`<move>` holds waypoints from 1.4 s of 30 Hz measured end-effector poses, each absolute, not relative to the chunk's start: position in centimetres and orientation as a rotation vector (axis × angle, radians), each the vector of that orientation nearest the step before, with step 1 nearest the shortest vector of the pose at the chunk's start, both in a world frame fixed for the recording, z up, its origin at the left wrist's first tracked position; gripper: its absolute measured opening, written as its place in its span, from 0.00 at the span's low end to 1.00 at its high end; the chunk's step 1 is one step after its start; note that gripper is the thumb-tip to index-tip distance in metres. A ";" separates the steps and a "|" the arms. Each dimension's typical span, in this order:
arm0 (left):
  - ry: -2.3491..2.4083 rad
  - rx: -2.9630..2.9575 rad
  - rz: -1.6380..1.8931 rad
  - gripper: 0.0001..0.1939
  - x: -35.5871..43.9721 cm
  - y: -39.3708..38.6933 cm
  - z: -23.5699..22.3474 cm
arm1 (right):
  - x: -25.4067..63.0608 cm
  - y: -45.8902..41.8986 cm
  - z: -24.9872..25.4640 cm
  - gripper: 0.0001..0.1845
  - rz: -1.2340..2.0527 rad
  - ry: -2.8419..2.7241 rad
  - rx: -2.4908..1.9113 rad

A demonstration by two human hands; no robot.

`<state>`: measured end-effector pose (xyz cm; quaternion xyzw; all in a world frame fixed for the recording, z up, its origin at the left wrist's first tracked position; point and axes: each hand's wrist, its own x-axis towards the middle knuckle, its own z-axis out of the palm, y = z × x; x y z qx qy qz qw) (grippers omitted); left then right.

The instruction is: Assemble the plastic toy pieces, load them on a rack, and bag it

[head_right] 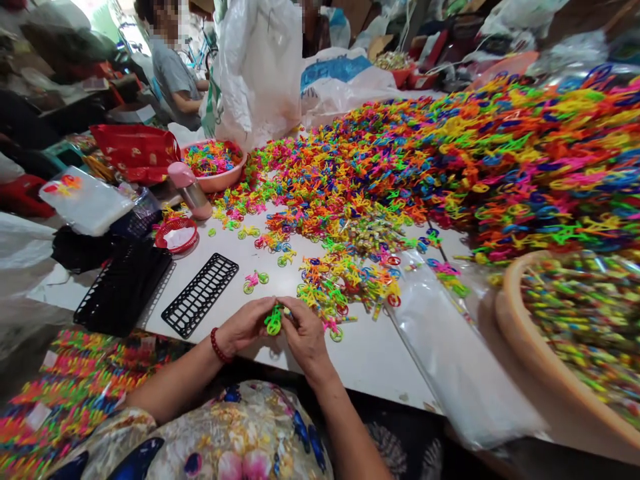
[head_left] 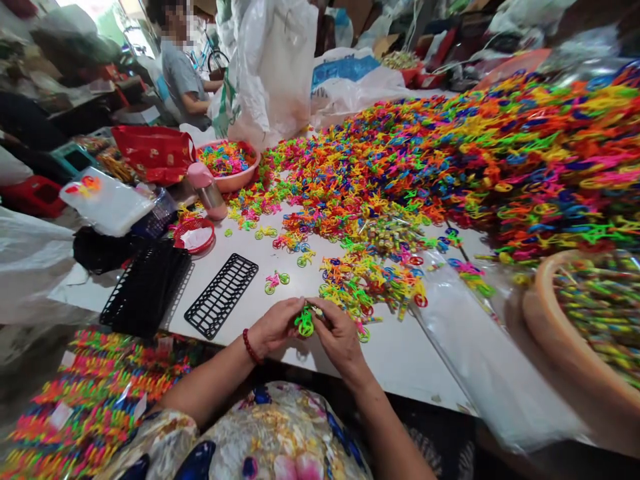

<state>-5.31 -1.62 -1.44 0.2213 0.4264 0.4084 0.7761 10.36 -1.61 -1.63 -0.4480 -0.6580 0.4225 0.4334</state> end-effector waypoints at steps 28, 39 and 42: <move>1.221 0.877 1.173 0.15 -2.9 -2.3 -2.5 | 10.2 -3.5 -2.1 0.23 1.681 -0.884 -1.181; 1.242 0.960 1.170 0.12 -2.5 -2.5 -2.8 | 11.0 -3.4 -2.2 0.20 1.633 -1.024 -1.212; 1.327 1.032 1.180 0.09 -2.6 -2.3 -2.6 | 11.0 -3.3 -2.1 0.20 1.541 -1.144 -1.233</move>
